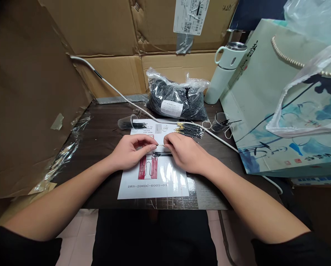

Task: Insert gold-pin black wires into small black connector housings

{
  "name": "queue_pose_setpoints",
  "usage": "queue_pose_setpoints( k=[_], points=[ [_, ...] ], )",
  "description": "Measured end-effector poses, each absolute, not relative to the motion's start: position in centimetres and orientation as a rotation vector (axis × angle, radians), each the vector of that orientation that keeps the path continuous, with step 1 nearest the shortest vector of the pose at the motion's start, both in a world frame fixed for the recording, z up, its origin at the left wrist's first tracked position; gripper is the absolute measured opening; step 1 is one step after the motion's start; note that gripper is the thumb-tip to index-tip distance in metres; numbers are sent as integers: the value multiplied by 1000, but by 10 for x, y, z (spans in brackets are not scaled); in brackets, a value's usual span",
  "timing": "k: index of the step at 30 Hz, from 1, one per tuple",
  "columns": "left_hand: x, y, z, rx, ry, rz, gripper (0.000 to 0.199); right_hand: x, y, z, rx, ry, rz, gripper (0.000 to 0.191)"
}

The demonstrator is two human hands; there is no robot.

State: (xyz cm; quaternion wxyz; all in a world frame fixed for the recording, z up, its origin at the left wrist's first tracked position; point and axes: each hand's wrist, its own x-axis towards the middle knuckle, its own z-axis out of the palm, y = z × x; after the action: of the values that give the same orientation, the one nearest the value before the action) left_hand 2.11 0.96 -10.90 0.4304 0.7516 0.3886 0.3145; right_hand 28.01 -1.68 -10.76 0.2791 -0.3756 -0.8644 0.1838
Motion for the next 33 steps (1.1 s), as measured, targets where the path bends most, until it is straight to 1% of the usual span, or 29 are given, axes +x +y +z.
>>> queue_pose_setpoints(
  k=[6, 12, 23, 28, 33],
  points=[
    [21, 10, -110, 1898, 986, 754, 21, 280, -19, -106, -973, -2332, 417, 6],
    [22, 8, -112, 1928, 991, 760, 19, 279, -19, -101, -899, -2283, 455, 14],
    [23, 5, -112, 1965, 959, 769, 17, 274, -19, -107, -889, -2267, 493, 12],
    [22, 7, -116, 1955, 984, 785, 23, 274, -19, -105, -910, -2250, 495, 12],
    [22, 7, -116, 1976, 1002, 819, 16, 275, -19, -106, -910, -2238, 492, 11]
  ],
)
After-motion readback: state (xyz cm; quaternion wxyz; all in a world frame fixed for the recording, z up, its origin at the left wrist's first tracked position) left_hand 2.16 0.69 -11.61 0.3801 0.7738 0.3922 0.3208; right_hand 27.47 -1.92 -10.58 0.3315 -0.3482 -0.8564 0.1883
